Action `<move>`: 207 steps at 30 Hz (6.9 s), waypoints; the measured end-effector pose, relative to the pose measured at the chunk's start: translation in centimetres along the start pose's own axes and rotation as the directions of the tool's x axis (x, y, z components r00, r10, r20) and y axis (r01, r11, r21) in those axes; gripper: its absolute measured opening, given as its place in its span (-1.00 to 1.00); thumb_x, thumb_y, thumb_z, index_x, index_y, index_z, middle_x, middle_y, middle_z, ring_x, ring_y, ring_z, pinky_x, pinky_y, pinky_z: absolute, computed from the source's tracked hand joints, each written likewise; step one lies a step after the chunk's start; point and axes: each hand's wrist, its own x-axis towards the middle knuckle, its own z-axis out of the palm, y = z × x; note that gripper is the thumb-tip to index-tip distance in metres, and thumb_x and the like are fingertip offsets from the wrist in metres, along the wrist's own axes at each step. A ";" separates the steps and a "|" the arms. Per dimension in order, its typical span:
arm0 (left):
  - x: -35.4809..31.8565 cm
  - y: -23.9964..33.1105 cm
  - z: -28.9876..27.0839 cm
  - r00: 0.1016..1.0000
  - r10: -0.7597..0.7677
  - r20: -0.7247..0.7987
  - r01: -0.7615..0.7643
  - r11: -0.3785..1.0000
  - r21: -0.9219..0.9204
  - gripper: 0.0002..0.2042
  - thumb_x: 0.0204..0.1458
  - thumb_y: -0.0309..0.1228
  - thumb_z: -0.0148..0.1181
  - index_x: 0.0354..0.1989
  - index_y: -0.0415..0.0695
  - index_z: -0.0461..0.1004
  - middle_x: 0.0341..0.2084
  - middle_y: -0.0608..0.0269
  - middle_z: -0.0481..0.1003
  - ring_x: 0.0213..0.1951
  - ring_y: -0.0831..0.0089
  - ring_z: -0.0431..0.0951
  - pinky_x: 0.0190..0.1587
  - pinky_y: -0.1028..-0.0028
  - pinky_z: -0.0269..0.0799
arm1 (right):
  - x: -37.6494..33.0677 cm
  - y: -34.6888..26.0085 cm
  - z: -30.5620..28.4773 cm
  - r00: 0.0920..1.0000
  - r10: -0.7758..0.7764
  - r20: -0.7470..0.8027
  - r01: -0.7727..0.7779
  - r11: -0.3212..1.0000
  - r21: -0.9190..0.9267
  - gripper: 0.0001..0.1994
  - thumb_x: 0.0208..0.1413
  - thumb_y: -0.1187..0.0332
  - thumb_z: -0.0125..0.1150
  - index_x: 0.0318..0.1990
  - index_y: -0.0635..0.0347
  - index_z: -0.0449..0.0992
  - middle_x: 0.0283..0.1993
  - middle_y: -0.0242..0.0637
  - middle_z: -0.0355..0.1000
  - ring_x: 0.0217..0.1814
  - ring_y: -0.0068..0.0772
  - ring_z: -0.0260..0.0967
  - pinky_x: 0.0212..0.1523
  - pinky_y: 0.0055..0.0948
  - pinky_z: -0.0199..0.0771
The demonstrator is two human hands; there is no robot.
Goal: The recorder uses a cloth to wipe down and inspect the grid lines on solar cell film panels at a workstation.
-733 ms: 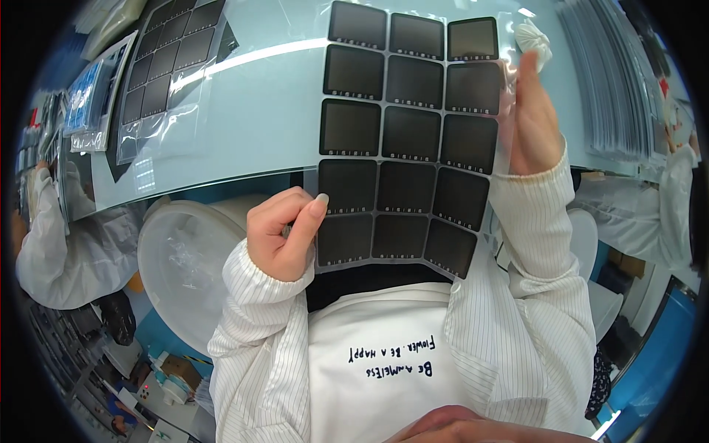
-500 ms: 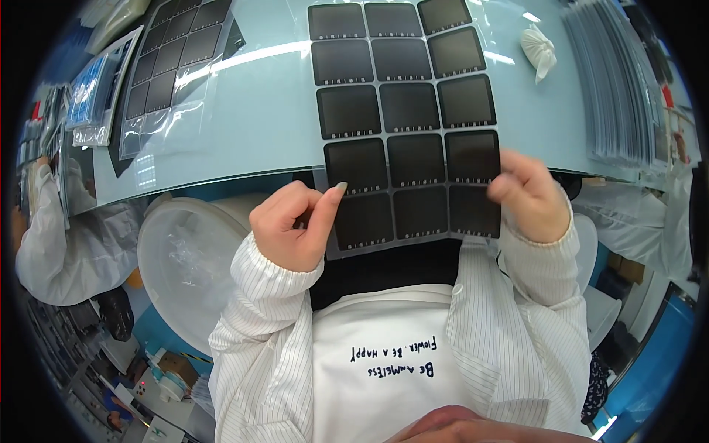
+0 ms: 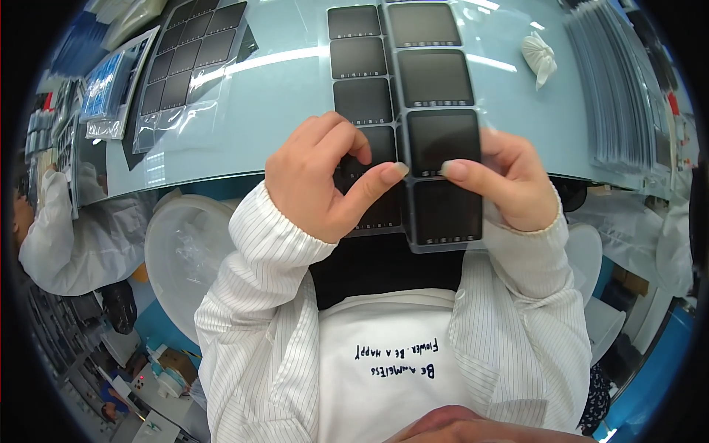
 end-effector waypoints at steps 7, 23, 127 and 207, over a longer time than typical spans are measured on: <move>0.9 0.3 -0.2 0.988 -0.097 0.123 0.097 0.995 0.004 -0.72 -0.04 -0.26 0.22 -0.57 -0.23 0.39 -0.59 0.19 0.34 -0.57 0.36 0.34 -0.49 0.49 0.25 | 1.1 1.4 -0.2 0.991 0.119 0.054 -0.113 0.988 -0.105 -0.76 0.10 0.44 0.20 -0.09 0.34 0.49 -0.28 -0.35 0.49 -0.40 -0.73 0.33 -0.48 -0.69 0.28; 1.4 0.2 0.8 0.996 -0.071 0.053 0.068 0.997 0.043 -0.57 -0.15 -0.01 0.27 -0.67 -0.17 0.38 -0.66 0.21 0.28 -0.60 0.27 0.36 -0.58 0.41 0.25 | 1.1 2.2 0.3 1.000 0.008 -0.026 -0.012 0.983 -0.184 -0.76 0.12 0.47 0.17 -0.09 0.41 0.44 -0.22 -0.29 0.49 -0.27 -0.59 0.43 -0.24 -0.65 0.45; -5.0 -8.0 -8.4 0.790 -0.579 -0.203 -0.065 0.250 -0.966 -0.64 0.08 -0.70 0.02 0.09 -0.44 0.24 0.00 -0.25 0.39 0.06 0.02 0.45 0.11 0.27 0.45 | 16.1 -1.6 16.0 0.705 -0.596 0.384 0.651 0.330 -0.683 -0.79 0.01 0.30 0.25 -0.33 0.27 0.61 -0.46 -0.15 0.54 -0.49 -0.21 0.50 -0.42 -0.44 0.48; 3.5 -8.9 -2.2 0.991 0.012 0.131 -0.058 0.932 0.358 -0.52 0.13 -0.33 -0.13 0.27 0.02 0.21 0.26 0.36 0.24 0.34 0.15 0.05 0.36 0.20 -0.17 | 6.3 -1.2 -11.0 0.587 -0.745 -0.317 -0.073 0.340 -0.937 -0.67 -0.16 0.30 0.35 -0.26 0.38 0.56 -0.27 0.06 0.49 -0.22 0.01 0.46 -0.17 -0.26 0.42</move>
